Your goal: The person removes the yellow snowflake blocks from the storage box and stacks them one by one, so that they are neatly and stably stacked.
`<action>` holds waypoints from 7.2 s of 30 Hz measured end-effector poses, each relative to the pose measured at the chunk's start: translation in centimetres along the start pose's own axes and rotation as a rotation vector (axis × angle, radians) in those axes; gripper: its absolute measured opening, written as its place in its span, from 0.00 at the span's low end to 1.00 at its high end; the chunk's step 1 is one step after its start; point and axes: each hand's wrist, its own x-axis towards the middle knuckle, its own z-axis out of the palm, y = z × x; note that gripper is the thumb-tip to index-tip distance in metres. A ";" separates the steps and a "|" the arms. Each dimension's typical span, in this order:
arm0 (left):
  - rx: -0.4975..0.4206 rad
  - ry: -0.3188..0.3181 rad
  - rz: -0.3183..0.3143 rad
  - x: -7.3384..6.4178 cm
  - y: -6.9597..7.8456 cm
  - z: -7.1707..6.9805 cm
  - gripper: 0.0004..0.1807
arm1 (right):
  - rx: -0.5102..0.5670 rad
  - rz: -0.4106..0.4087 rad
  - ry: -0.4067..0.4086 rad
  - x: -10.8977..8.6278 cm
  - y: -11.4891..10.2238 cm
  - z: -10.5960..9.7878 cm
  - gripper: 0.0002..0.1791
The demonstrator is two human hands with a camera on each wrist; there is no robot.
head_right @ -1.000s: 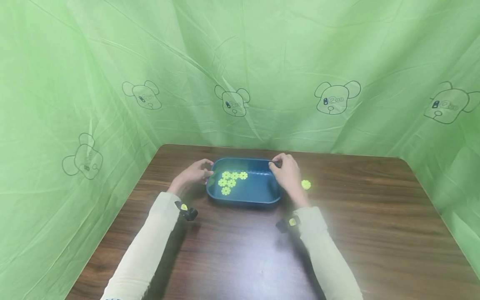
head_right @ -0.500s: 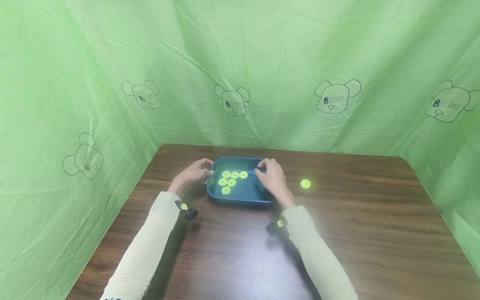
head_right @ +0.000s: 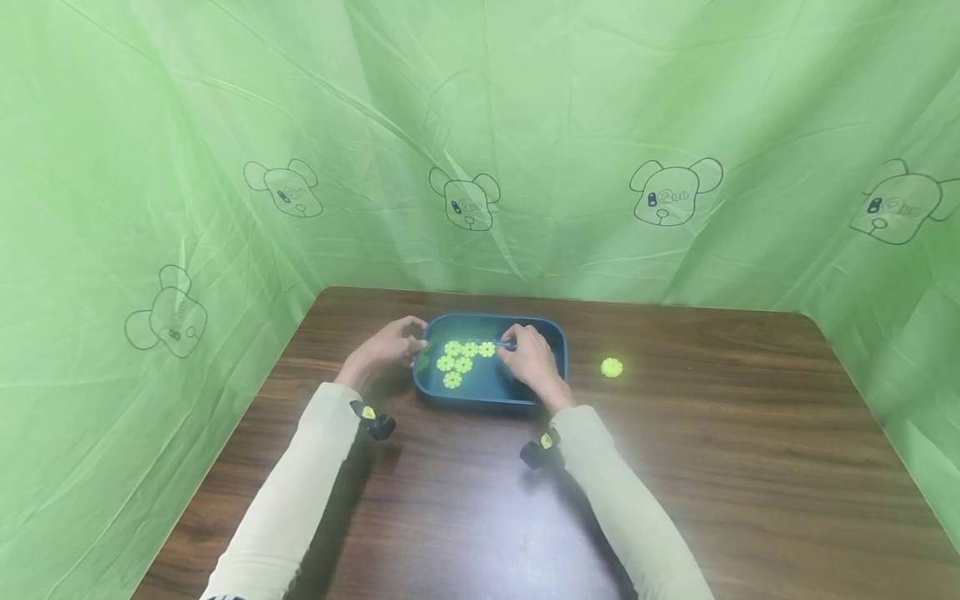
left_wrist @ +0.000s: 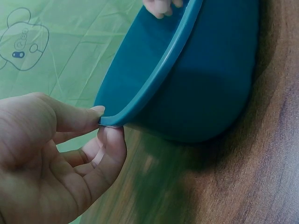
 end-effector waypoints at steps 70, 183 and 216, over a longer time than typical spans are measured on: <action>-0.004 0.000 0.007 0.0 -0.2 0.0 0.21 | 0.255 -0.032 -0.042 -0.1 -0.3 -3.3 0.09; -0.002 0.002 0.007 -0.2 -0.2 0.3 0.20 | -0.036 0.303 0.255 -5.7 12.6 -10.2 0.16; 0.009 0.008 0.007 -0.1 -0.3 0.2 0.20 | 0.052 0.032 0.310 -3.0 4.2 -9.7 0.14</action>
